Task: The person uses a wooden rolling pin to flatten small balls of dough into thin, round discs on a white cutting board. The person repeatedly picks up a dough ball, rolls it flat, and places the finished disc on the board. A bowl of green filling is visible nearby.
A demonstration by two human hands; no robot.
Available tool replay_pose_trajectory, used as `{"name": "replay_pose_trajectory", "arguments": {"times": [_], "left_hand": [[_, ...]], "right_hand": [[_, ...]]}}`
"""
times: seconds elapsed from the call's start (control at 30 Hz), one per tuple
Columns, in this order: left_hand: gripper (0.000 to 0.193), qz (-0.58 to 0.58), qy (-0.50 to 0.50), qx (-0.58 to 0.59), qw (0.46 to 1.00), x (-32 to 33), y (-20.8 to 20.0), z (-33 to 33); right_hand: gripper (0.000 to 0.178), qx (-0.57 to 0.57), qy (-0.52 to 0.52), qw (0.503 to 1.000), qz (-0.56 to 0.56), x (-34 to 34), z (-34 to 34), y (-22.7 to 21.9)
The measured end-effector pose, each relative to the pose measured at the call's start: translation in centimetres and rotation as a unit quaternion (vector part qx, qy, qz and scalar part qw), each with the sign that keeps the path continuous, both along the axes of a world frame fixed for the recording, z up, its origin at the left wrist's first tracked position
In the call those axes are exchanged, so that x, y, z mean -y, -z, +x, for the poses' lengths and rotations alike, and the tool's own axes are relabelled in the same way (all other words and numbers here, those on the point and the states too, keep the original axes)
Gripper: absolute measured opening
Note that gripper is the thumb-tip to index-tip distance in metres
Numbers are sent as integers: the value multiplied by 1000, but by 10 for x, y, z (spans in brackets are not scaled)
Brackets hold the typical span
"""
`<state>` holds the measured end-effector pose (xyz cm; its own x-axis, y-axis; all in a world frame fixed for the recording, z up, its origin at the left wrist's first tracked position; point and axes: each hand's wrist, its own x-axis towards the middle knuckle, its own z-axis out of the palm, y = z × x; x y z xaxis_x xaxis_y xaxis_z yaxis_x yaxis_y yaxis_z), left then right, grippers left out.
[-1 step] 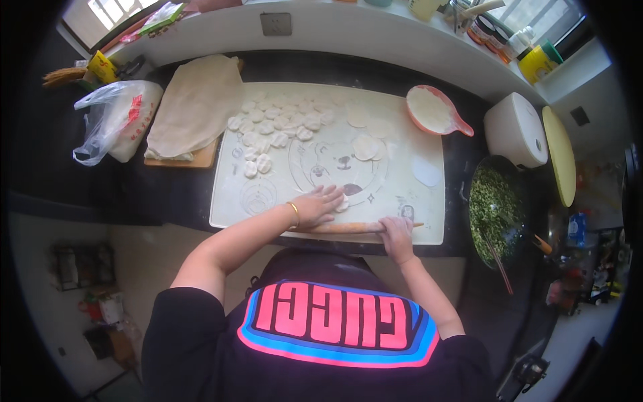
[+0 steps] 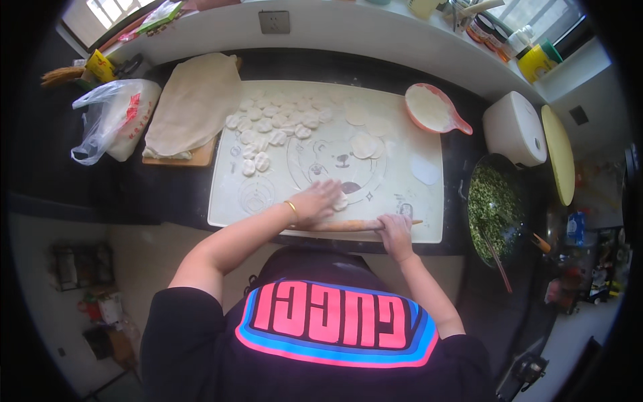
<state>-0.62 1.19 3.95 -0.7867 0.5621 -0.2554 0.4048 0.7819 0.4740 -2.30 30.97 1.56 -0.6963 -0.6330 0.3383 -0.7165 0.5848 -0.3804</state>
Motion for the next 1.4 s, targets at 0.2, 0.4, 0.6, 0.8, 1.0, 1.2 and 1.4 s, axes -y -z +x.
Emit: {"name": "replay_pose_trajectory", "arguments": {"times": [0.2,0.4,0.6,0.8,1.0,1.2,1.4], "left_hand": [[67,-54,-278,-46,958,7,-5,36],[67,-138,-396,-160,894,7,33,-14],[72,-108,-288,-112,945,2,23,24],[71,-142,-368,-149,907,20,40,-2],[67,-121,-302,-92,941,0,8,20],[54,106,-327,-95,934,-12,19,21],[19,101,-269,61,956,-38,21,-50]], "right_hand": [[31,48,27,998,19,37,-19,-11],[64,47,89,983,157,83,-66,-6],[72,64,88,964,244,50,-34,11],[77,-4,102,974,201,85,-54,14],[69,102,78,977,173,49,-36,2],[44,43,50,995,77,22,1,20],[38,15,4,995,98,15,-8,-3]]}}
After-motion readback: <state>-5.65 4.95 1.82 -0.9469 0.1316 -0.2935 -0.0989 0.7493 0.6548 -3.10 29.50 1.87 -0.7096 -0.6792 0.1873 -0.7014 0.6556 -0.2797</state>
